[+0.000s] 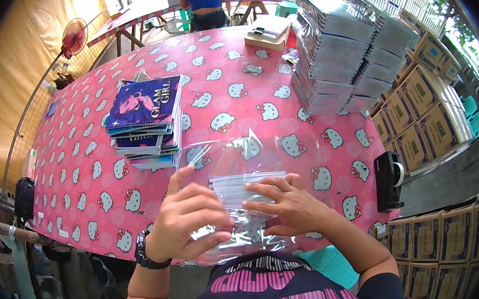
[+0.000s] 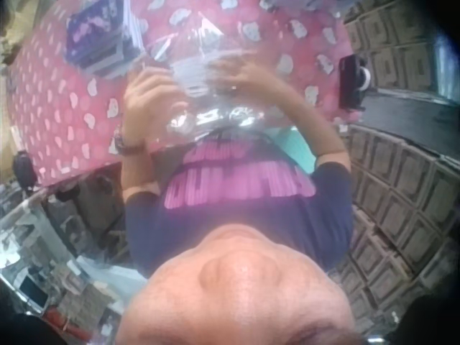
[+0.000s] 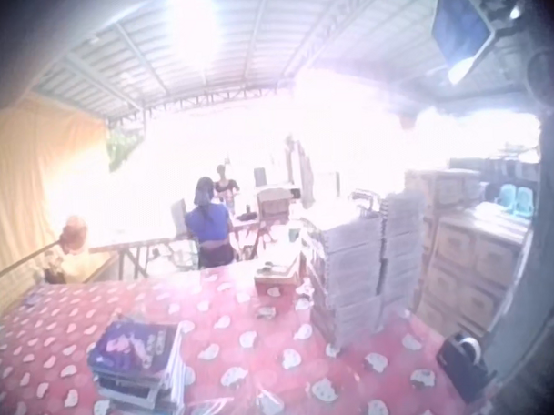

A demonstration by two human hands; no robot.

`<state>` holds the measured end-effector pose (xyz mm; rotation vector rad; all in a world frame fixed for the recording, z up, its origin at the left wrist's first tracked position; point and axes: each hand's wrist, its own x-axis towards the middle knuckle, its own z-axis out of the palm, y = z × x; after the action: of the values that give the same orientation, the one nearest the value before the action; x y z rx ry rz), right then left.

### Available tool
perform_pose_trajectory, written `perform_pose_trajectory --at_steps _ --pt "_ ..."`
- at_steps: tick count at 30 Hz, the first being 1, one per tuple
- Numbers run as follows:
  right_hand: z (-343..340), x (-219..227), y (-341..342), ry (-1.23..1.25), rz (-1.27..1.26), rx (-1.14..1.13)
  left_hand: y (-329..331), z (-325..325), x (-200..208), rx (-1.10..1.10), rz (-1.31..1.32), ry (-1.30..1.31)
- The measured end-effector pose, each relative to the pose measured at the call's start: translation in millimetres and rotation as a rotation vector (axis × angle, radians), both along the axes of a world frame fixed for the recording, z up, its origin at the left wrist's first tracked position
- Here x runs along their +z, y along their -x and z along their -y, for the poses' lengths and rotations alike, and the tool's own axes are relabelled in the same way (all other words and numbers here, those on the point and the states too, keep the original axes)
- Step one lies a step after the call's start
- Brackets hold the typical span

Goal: The person picks up a stack of notebooks, places them inside a large plastic sleeve, folds the sleeve over the stack, and secures the package with tape.

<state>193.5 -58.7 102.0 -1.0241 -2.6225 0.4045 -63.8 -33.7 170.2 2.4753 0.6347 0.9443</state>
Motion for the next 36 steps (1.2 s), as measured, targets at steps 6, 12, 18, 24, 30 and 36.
perform_pose_trajectory --at_steps 6,12,18,24,30,36 --pt "-11 2 -8 0.06 -0.053 0.061 -8 0 -11 -0.093 -0.259 -0.089" --pt "-10 1 -10 0.049 0.044 0.056 27 -11 -72 0.292 0.186 -0.052" --pt "-14 7 -7 0.114 0.186 0.075 12 -5 -104 0.048 -0.257 0.033" --pt "-13 8 -5 0.125 0.191 0.092 15 -6 -101 0.03 -0.286 0.093" --pt "-18 18 9 0.114 0.274 0.164 6 -15 -86 -0.117 -0.415 0.096" --pt "-30 16 3 0.194 0.075 0.168 0 -20 -83 -0.062 -0.448 0.054"
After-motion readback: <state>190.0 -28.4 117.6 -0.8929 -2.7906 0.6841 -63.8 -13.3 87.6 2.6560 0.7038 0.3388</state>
